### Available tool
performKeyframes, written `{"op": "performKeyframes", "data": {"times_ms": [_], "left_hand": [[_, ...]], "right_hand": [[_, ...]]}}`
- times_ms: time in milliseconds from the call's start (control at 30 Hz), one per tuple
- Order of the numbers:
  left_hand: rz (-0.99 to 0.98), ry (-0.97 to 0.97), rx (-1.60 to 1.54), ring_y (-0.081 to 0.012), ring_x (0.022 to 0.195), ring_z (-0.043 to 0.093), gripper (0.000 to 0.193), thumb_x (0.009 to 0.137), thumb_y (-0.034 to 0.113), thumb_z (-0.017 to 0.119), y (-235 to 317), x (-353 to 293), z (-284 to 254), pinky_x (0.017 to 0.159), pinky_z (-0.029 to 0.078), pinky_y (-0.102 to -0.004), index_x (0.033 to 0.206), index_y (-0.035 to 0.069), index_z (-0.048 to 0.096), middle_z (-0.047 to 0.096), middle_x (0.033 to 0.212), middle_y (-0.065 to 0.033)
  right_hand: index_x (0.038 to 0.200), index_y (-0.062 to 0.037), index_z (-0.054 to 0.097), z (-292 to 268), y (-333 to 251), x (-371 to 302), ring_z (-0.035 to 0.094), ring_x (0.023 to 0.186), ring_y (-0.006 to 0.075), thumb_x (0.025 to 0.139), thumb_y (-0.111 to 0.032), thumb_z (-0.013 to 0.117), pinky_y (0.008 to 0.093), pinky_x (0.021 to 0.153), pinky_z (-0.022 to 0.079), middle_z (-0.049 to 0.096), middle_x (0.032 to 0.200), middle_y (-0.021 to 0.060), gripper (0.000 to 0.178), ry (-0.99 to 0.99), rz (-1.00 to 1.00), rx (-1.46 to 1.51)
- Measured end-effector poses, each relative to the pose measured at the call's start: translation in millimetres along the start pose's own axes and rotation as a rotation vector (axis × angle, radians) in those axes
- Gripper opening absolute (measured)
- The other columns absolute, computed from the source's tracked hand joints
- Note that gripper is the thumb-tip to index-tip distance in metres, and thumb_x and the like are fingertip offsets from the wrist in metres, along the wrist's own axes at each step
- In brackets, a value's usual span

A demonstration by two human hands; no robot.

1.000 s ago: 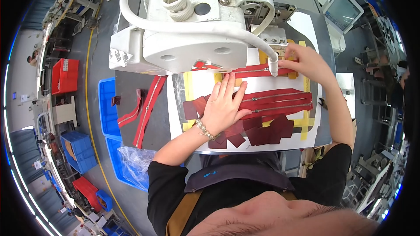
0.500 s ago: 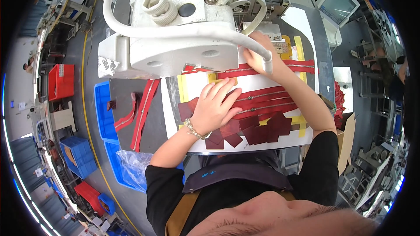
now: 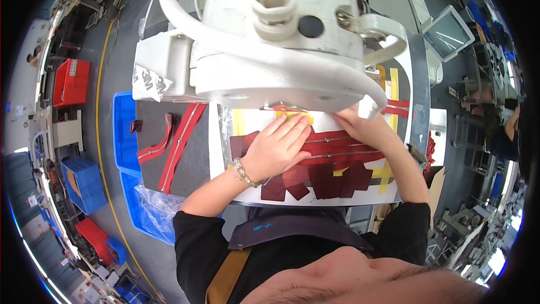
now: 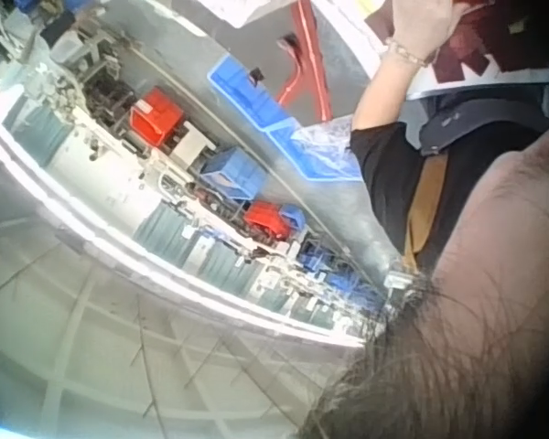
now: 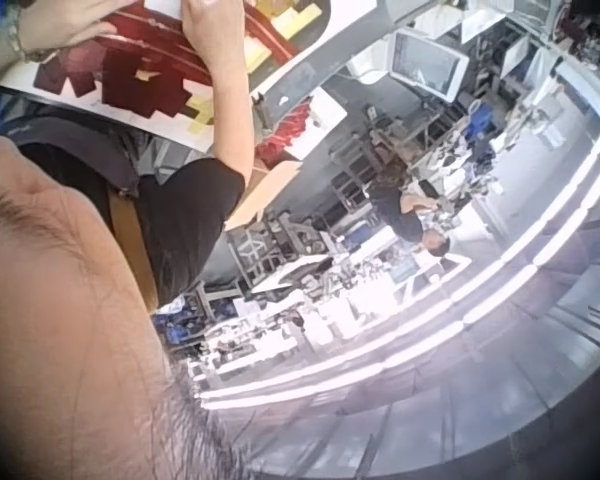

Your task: The recorder is aligning and pressing together leather strips as part of a goods assembly process.

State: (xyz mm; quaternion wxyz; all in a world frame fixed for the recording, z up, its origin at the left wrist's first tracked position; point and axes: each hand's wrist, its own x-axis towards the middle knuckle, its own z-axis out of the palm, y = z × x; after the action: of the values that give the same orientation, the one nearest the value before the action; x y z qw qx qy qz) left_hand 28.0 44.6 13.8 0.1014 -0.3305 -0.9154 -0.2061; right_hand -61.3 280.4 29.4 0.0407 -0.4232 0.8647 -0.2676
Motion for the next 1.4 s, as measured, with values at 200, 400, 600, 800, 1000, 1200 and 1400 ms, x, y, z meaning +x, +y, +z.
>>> {"op": "performKeyframes", "data": {"times_ms": [200,400,600,800,1000,1200,1400], "left_hand": [[-0.018,-0.066,-0.002,-0.0278,0.112,0.055,0.055,0.076,0.037,0.070,5.2,-1.1,1.3,0.098,0.041,-0.0422,0.115,0.000,0.061,0.059,0.121,-0.0153],[-0.093,-0.063,-0.033,-0.0265,0.103,0.058,0.055,0.076,0.039,0.071,10.2,-6.5,4.0,0.091,0.045,-0.0414,0.114,0.000,0.061,0.061,0.113,-0.0121],[-0.193,-0.184,-0.158,-0.0262,0.100,0.060,0.051,0.082,0.040,0.067,12.8,-13.2,13.1,0.087,0.048,-0.0386,0.113,0.000,0.061,0.062,0.113,-0.0130],[0.033,-0.051,0.029,-0.0282,0.100,0.061,0.034,0.088,0.033,0.061,0.8,-38.2,62.4,0.087,0.049,-0.0390,0.106,0.004,0.063,0.063,0.109,-0.0129],[-0.465,-0.178,-0.924,-0.0320,0.137,0.034,0.066,0.090,0.030,0.059,10.4,-44.5,55.7,0.114,0.025,-0.0425,0.142,-0.003,0.034,0.037,0.146,-0.0198],[-0.230,-0.364,-0.218,-0.0320,0.143,0.022,0.073,0.088,0.030,0.063,11.8,-25.2,21.5,0.117,0.016,-0.0449,0.144,-0.003,0.030,0.025,0.153,-0.0191],[-0.268,-0.351,-0.244,-0.0320,0.142,0.023,0.075,0.087,0.033,0.064,13.2,-28.2,27.0,0.116,0.019,-0.0439,0.144,-0.001,0.030,0.026,0.152,-0.0178]], "right_hand": [[0.124,-0.0106,0.058,18.4,6.9,-14.1,0.053,0.119,0.0262,0.082,-0.001,0.055,0.0397,0.100,0.044,0.057,0.129,0.0099,0.043,-0.025,-0.030,-0.043],[0.122,-0.0108,0.058,17.6,7.7,-7.9,0.052,0.124,0.0213,0.081,-0.009,0.054,0.0393,0.102,0.042,0.057,0.129,0.0056,0.041,0.083,-0.165,-0.115],[0.119,-0.0092,0.060,18.7,13.6,-6.6,0.053,0.122,0.0202,0.080,-0.014,0.054,0.0386,0.102,0.042,0.059,0.127,0.0056,0.040,-0.022,-0.158,-0.165],[0.118,-0.0084,0.061,21.6,12.8,-3.2,0.054,0.121,0.0198,0.077,-0.016,0.057,0.0379,0.101,0.042,0.061,0.125,0.0058,0.042,0.008,-0.157,-0.208],[0.117,-0.0080,0.062,13.3,6.5,-3.2,0.057,0.116,0.0206,0.073,-0.019,0.061,0.0382,0.101,0.043,0.063,0.120,0.0055,0.045,0.077,-0.149,-0.115],[0.112,-0.0085,0.065,20.7,13.0,-5.8,0.059,0.111,0.0219,0.072,-0.018,0.064,0.0388,0.101,0.043,0.065,0.112,0.0053,0.041,0.007,-0.120,-0.104],[0.100,-0.0064,0.065,24.2,15.4,-8.3,0.059,0.111,0.0220,0.073,-0.014,0.062,0.0395,0.102,0.042,0.066,0.107,0.0053,0.028,0.055,-0.143,-0.068]]}}
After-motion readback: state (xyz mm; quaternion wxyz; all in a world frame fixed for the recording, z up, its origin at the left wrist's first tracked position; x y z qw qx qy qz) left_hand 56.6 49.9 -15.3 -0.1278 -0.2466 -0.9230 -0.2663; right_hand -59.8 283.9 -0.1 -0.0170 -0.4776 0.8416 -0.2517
